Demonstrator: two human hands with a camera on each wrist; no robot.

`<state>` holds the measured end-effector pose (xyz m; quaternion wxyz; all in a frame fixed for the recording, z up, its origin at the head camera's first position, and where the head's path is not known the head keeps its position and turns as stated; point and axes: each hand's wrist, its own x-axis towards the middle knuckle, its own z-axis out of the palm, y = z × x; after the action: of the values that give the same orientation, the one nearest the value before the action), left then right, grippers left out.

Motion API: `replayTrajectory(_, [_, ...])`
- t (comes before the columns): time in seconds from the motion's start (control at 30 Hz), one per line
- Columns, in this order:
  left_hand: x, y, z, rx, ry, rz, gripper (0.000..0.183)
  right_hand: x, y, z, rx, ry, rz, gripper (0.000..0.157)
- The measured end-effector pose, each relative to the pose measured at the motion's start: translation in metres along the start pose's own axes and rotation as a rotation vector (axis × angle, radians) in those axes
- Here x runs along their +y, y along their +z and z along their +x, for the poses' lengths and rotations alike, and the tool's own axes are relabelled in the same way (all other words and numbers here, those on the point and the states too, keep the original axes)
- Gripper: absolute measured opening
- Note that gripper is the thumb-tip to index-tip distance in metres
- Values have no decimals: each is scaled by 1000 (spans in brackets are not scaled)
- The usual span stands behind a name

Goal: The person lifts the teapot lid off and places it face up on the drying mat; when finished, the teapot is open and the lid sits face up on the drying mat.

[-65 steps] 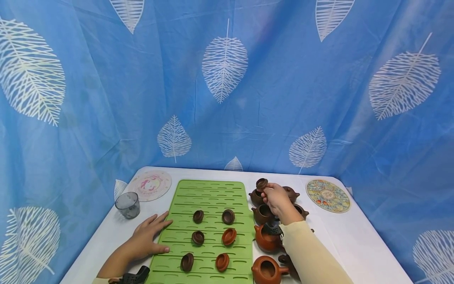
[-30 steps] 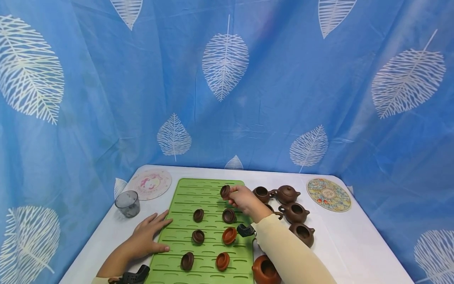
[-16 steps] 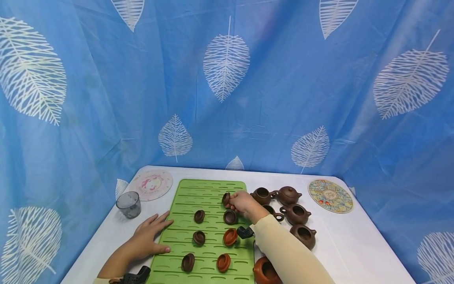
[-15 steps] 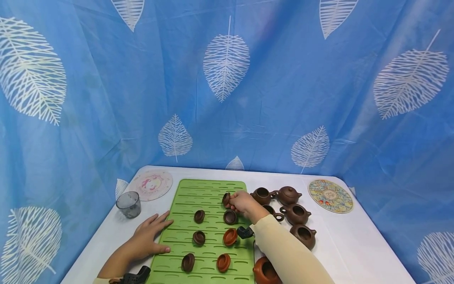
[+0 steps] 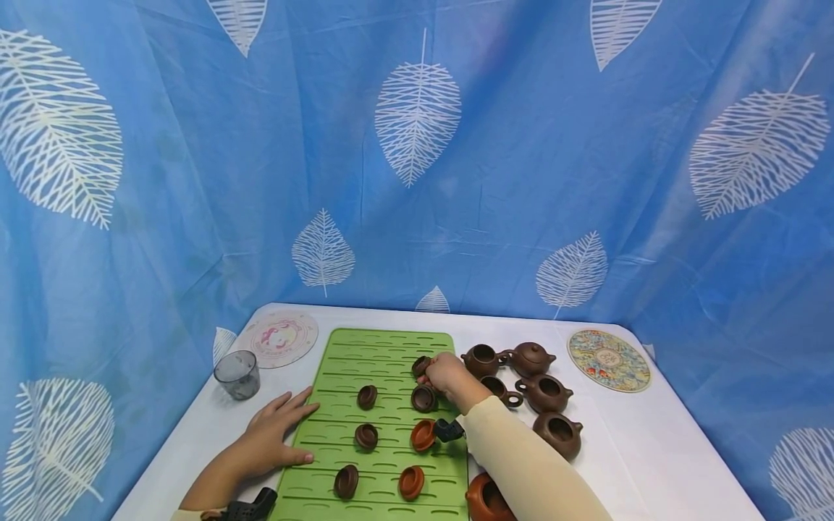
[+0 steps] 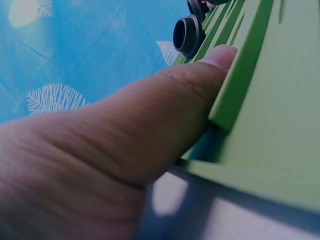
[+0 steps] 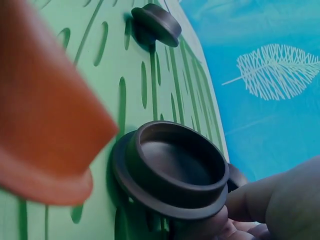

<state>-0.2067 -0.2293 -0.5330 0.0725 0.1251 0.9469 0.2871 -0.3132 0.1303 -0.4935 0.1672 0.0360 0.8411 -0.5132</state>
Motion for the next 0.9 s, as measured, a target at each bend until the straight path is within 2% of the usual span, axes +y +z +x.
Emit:
replayTrajectory(0.1, [0,1,-1,8,10,-1,97,0,-2,-3,-10,-2,9,27])
replayTrajectory(0.27, [0,1,0,4,34,-9,97,-6,-14,-13,-11,-32,-68,42])
replayTrajectory(0.47, [0,0,1,1,8,8,97,-19,-32,-23,33,-64,-126,44])
replayTrajectory(0.73, [-1,1,1,-7,-4,21,97,-17,-71,-31,119,-75,-15,32])
replayTrajectory(0.9, [0,1,2,-7,-8,16,97,-6,-99,-35,176,-112,2,36])
